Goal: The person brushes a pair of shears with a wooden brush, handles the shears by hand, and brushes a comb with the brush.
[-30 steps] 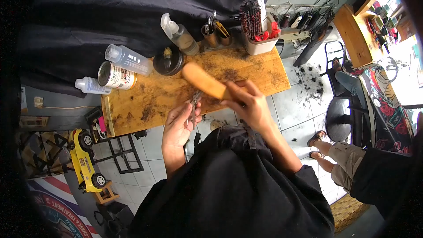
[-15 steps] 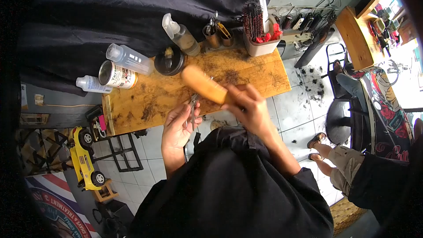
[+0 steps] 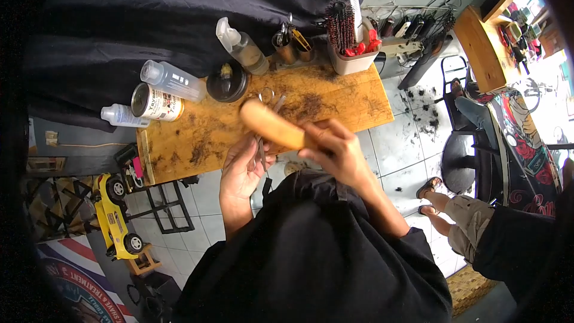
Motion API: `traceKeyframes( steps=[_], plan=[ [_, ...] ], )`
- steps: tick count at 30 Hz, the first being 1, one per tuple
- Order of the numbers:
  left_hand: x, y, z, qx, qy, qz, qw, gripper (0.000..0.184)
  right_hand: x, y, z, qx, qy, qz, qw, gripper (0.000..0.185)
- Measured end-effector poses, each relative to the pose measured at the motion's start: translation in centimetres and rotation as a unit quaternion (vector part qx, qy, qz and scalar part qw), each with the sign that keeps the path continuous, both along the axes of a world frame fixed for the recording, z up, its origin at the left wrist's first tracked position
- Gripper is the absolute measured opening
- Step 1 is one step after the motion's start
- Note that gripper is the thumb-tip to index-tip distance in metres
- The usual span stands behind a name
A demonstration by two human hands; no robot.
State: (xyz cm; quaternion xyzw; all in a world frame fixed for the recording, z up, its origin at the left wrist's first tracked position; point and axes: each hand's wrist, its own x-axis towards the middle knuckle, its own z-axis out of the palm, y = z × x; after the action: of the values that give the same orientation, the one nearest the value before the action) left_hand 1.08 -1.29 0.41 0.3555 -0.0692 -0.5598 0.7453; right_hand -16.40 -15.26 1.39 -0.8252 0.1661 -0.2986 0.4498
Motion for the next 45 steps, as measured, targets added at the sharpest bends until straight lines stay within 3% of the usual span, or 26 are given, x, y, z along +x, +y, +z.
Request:
traceKeyframes(
  steps=[2, 4, 6, 11, 14, 16, 17, 20, 29, 33, 40, 42, 45],
  plan=[
    [0.3, 0.1, -0.1, -0.009, -0.013, -0.019, 1.000, 0.022, 0.2, -0.8, 0.2, 0.003, 0.027, -0.154, 0.988, 0.047],
    [0.3, 0.1, 0.2, 0.041, -0.021, -0.021, 0.999, 0.024, 0.4, -1.9, -0.1, -0.032, 0.009, -0.227, 0.973, 0.046],
    [0.1, -0.3, 1.2, 0.055, -0.033, -0.014, 0.998, 0.026, -0.1, -2.2, 1.3, 0.041, 0.040, -0.235, 0.970, 0.045],
    [0.4, -0.9, 0.9, 0.095, -0.086, -0.002, 0.992, 0.036, 1.3, -0.6, 2.7, -0.007, 0.014, -0.131, 0.991, 0.045],
    [1.7, -0.2, -0.5, 0.055, -0.103, 0.004, 0.993, 0.036, 2.1, 0.8, 1.9, 0.003, 0.033, -0.082, 0.996, 0.046],
    [3.1, 0.0, -0.4, -0.061, -0.072, 0.002, 0.996, 0.036, 1.4, 1.3, 1.0, -0.017, 0.033, -0.017, 0.999, 0.046],
    [2.5, -0.5, 0.3, 0.021, -0.070, 0.113, 0.991, 0.028, 0.8, 1.5, 0.7, 0.008, 0.037, 0.000, 0.999, 0.045],
    [3.9, 0.0, -0.2, -0.014, -0.100, 0.126, 0.987, 0.027, -1.3, 1.5, -0.2, 0.004, 0.104, 0.029, 0.994, 0.045],
    [1.4, -0.8, -1.0, 0.020, -0.132, 0.156, 0.979, 0.035, 1.3, 3.4, 2.1, 0.036, 0.024, -0.079, 0.996, 0.048],
    [1.0, -0.9, -1.4, 0.022, -0.143, 0.184, 0.972, 0.029, 2.0, 4.2, 0.7, -0.027, 0.026, -0.047, 0.998, 0.047],
    [1.3, -0.7, -1.1, 0.018, -0.141, 0.247, 0.959, 0.014, -0.7, 2.4, -0.6, 0.020, 0.091, -0.160, 0.983, 0.044],
    [1.5, -0.9, -1.1, 0.042, -0.115, 0.265, 0.956, 0.011, -0.8, 1.9, -0.4, -0.036, 0.073, -0.195, 0.977, 0.044],
    [1.1, -1.5, -1.3, 0.052, -0.109, 0.262, 0.957, 0.010, 0.0, 2.6, 0.3, -0.026, 0.052, -0.170, 0.984, 0.048]
  ],
)
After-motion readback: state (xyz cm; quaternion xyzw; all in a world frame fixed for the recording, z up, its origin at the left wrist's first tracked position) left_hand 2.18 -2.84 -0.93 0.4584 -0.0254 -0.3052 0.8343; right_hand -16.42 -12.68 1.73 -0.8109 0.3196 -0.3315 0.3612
